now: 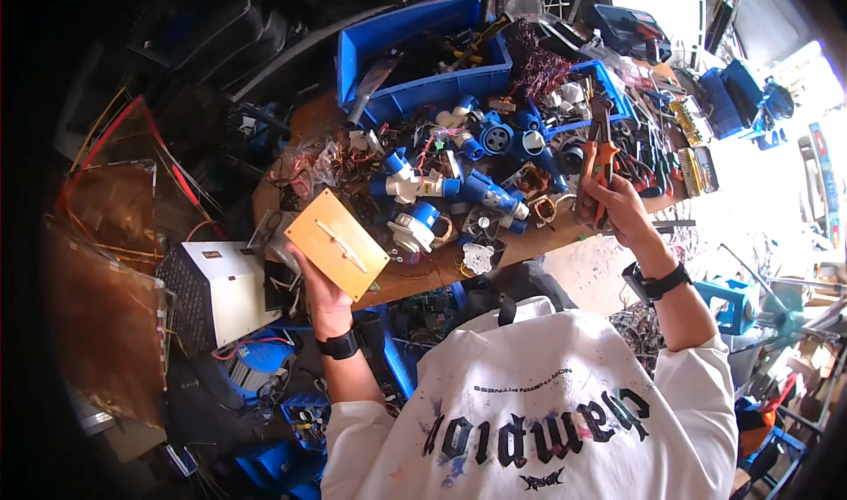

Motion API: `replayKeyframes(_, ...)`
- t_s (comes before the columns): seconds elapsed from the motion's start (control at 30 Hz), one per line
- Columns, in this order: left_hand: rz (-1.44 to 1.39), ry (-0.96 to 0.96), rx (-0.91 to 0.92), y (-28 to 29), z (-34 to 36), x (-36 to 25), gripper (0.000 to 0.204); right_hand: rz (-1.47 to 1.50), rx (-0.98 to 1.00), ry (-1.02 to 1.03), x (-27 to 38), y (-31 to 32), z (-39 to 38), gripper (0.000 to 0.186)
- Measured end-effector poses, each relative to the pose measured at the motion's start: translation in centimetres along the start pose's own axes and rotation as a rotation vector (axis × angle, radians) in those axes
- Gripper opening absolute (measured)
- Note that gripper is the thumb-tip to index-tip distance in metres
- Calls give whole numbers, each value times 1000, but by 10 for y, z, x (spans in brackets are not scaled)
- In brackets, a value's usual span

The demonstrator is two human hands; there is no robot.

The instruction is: The person works at a cluttered workbench, handling a copper wire coil and various electronic components. They use pliers to strip insulation from wires and cut sections of the coil. The person manipulates the coil and wires with both hands, occasionally placing items into a blue bin.

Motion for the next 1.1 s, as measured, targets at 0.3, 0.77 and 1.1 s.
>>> replayKeyframes(0.3,22,-61,37,22,0,4,85,102,155,60,7,-16,-8,15)
replayKeyframes(0.77,115,-95,-42,100,27,23,80,85,-23,40,-6,-18,-2,12)
replayKeyframes(1.1,1006,-278,-290,209,82,118,53,-437,-54,87,-19,-18,-16,15)
Point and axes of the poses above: each hand's wrist, its own z-axis towards the middle knuckle, its own y-axis out of the back of the hand, x = y × z, the point moved 1 cm from there along z, towards the middle knuckle, and after that the axes turned 3 degrees about z, right-handed, at the moved point
